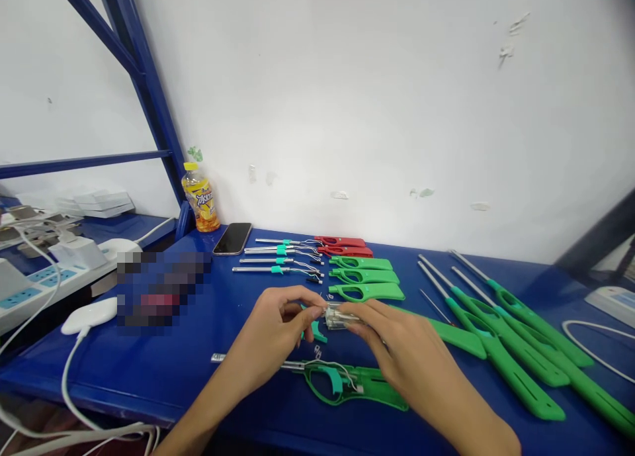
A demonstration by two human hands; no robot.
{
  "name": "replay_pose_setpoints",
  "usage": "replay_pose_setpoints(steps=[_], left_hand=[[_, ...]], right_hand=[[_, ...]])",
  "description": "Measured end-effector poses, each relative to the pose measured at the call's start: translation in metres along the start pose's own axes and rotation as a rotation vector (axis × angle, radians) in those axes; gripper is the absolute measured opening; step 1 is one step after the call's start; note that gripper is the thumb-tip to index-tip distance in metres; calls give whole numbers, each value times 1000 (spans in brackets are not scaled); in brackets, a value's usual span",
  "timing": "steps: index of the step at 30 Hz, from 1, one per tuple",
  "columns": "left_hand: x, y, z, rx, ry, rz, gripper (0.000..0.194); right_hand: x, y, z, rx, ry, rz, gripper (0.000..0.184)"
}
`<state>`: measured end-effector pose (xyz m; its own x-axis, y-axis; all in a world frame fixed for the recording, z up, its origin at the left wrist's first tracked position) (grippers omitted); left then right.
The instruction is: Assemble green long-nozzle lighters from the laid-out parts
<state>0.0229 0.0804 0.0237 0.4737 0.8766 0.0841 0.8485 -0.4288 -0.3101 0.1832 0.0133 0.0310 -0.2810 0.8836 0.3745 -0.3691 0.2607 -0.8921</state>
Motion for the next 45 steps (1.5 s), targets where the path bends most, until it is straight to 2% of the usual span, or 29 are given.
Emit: replay_pose_setpoints(steps=[11, 14, 18, 21, 28, 35, 39, 45], left_hand=[[-3, 0, 0, -77, 12, 23, 23], [-3, 3, 2, -125, -9, 50, 25], [-2, 11, 4, -229, -13, 136, 40], [-2, 15, 3, -298, -13, 196, 48], [-7, 14, 6, -359, -42, 274, 49], [-9, 8, 9, -402, -92, 268, 52], [-10, 8, 8, -415, -101, 276, 56], [-11, 13, 7, -377, -89, 302, 58]], right_hand=[[0, 4, -4, -35, 8, 21, 37], [-1, 6, -6, -95, -16, 24, 50], [-2, 9, -6, -117, -49, 42, 77], [-2, 9, -4, -125, -71, 40, 85], [1, 4, 8, -120, -161, -23, 73], [0, 10, 17, -200, -234, -84, 78], [0, 10, 22, -197, -234, -84, 76], [-2, 1, 20, -154, -194, -55, 61]])
Point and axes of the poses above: each hand's wrist, its own x-axis towards the middle knuckle, its own y-axis out of the palm, z = x × y, the point moved 8 cm from there along x, towards the middle knuckle, and after that the axes turned 1 degree about x, right-handed, at the moved point
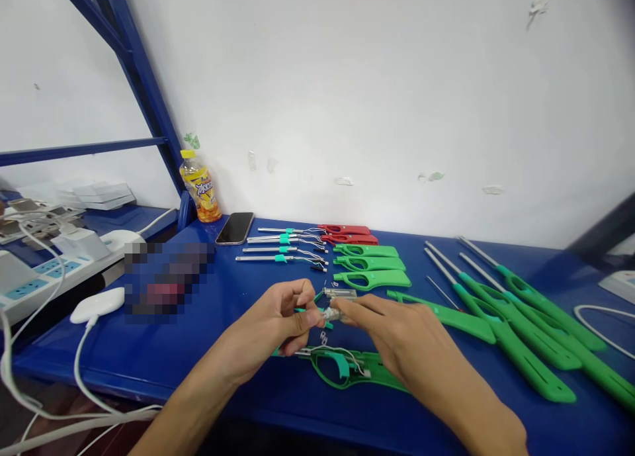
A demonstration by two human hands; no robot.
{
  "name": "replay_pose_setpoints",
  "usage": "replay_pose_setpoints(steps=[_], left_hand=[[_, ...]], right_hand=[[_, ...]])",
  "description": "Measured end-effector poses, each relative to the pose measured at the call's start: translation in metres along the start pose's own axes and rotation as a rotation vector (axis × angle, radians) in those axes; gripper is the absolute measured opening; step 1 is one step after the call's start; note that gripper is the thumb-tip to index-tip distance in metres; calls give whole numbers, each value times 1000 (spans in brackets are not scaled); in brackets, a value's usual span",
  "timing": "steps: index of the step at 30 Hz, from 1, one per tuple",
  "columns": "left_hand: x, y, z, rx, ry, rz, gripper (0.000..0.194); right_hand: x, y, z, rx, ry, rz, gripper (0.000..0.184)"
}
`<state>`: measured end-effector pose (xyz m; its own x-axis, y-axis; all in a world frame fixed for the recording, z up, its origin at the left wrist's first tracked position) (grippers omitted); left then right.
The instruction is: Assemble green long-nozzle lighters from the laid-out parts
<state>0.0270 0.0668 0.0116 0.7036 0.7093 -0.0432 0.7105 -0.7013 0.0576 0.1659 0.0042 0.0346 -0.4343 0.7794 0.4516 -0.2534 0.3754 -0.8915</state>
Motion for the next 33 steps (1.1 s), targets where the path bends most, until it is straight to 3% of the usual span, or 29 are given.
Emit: replay_pose_setpoints(steps=[4, 9, 12, 15, 21, 25, 33], left_hand=[[-2, 1, -4, 95, 1, -12, 53], [-2, 0, -10, 285, 1, -64, 42], [-4, -2, -10, 491, 8, -121, 25], [-9, 0, -6, 762, 43, -143, 3], [-17, 7, 17, 1074, 81, -35, 18], [-13, 8, 23, 1156, 69, 27, 15], [-7, 18, 21, 1246, 31, 37, 16]], right_hand=[[0, -5, -1, 70, 54, 27, 27], [3, -2, 1, 143, 116, 112, 25], [0, -3, -7, 180, 213, 153, 10], [-7, -3, -10, 231, 271, 214, 15], [-17, 11, -3, 431, 300, 467, 13], [-19, 14, -4, 439, 304, 462, 15], [-22, 22, -9, 415, 257, 461, 16]])
Point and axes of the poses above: each hand's wrist, its own x-axis towards the middle knuckle, its own y-axis out of the palm, z = x × y, the point moved 8 cm from there along x, towards the middle knuckle, and after that the axes turned 1 degree about x, right-handed, at the moved point
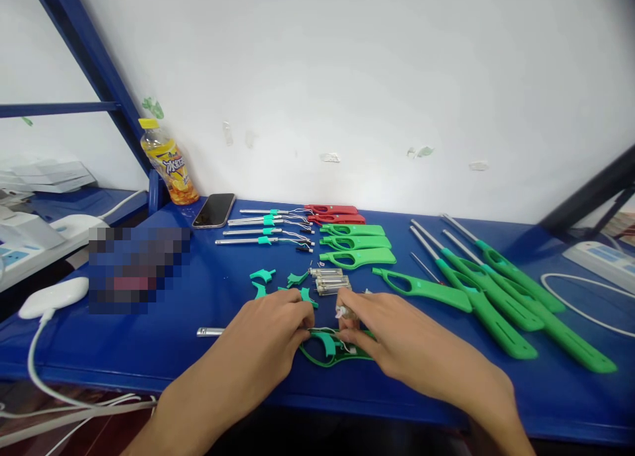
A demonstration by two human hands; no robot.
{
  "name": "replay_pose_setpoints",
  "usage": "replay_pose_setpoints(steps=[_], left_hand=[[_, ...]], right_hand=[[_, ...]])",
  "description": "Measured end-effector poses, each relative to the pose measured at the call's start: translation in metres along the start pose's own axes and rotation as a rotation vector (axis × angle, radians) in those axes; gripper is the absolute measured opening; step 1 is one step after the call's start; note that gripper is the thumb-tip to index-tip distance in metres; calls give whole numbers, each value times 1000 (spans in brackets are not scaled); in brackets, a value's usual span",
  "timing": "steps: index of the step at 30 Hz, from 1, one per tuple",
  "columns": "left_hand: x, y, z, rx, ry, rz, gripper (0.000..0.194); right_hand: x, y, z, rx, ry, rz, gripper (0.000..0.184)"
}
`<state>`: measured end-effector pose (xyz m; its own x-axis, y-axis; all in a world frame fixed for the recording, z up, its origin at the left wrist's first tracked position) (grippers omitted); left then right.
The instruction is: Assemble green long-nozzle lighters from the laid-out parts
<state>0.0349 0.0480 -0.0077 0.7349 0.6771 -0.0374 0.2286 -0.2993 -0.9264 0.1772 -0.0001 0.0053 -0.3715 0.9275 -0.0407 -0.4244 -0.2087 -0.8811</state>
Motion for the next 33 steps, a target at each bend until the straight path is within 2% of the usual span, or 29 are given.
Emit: replay_pose_setpoints(steps=[6, 14, 21, 27, 33], left_hand=[[0, 0, -1, 31, -7, -3, 16], [-3, 2, -4, 77, -2, -13, 28], [-5, 2, -11, 133, 10, -22, 33], [-5, 5, -15, 189, -1, 9, 33], [-10, 4, -16, 186, -5, 20, 42]], right_hand=[[2, 2, -2, 12, -35, 15, 18], [-1, -4, 0, 42, -7, -11, 19], [-1, -1, -2, 27, 4, 12, 19], [-2, -1, -5, 47, 1, 6, 21], [2, -5, 0, 65, -37, -23, 17]])
Point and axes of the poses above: each hand's wrist, its own x-axis towards the middle knuckle, its own y-axis out of the palm, z = x × y, the point moved 8 cm from there along x, towards the middle knuckle, and after that the axes turned 1 degree about x, right-handed, at the moved point
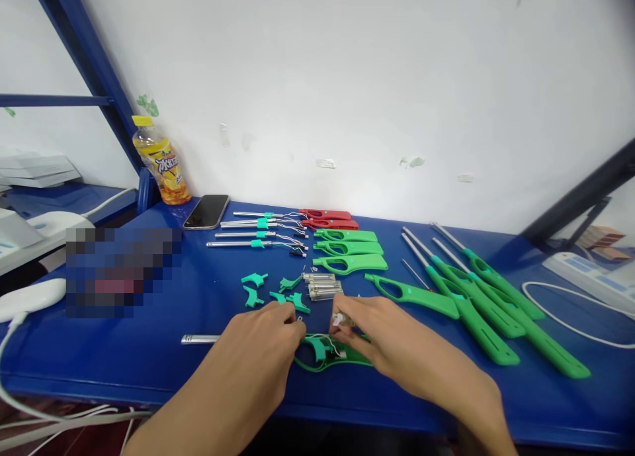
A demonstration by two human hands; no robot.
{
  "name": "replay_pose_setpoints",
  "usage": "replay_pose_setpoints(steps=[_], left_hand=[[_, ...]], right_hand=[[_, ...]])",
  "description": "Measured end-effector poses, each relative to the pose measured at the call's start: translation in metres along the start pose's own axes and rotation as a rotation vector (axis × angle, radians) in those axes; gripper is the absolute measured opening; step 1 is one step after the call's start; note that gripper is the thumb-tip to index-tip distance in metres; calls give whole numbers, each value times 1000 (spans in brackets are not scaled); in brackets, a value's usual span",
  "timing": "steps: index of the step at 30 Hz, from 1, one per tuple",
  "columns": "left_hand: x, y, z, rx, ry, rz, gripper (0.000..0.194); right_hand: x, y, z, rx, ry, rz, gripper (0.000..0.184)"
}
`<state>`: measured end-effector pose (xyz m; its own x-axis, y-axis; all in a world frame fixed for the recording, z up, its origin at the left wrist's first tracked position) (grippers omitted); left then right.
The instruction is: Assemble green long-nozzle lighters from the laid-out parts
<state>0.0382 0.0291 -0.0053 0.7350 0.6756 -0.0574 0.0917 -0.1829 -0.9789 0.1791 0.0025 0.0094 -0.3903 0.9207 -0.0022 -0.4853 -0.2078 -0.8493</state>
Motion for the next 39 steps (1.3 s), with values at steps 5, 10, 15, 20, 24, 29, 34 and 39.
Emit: replay_pose_setpoints(steps=[5, 10, 15, 20, 24, 29, 34, 39], left_hand=[[-6, -1, -6, -37, 16, -22, 30], [-4, -2, -9, -12, 7, -13, 34], [3, -4, -8, -78, 32, -49, 34], [8, -4, -7, -137, 43, -146, 24], [14, -5, -7, -185, 73, -229, 15], [13, -5, -4, -286, 101, -386, 19], [1, 0, -7, -354, 185, -555, 23], [-1, 3, -12, -346, 233, -625, 21]], right_hand=[[4, -8, 8, 25, -54, -48, 20], [3, -10, 10, 19, -71, -88, 27], [3, -13, 12, 58, -72, -92, 29], [3, -13, 13, 95, -80, -83, 28], [5, -13, 15, 103, -84, -90, 27], [1, -20, 12, 68, -29, -153, 19], [-20, -21, -7, 24, 158, -327, 32], [-33, -3, -11, -25, 61, -486, 31]])
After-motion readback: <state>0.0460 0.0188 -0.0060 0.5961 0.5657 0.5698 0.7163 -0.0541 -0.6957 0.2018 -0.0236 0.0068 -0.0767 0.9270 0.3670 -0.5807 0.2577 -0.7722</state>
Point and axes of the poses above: each hand's wrist, its own x-axis towards the middle knuckle, its own y-axis out of the palm, z = x × y, the point moved 8 cm from there along x, towards the middle knuckle, and after that the axes turned 1 degree about x, right-handed, at the moved point
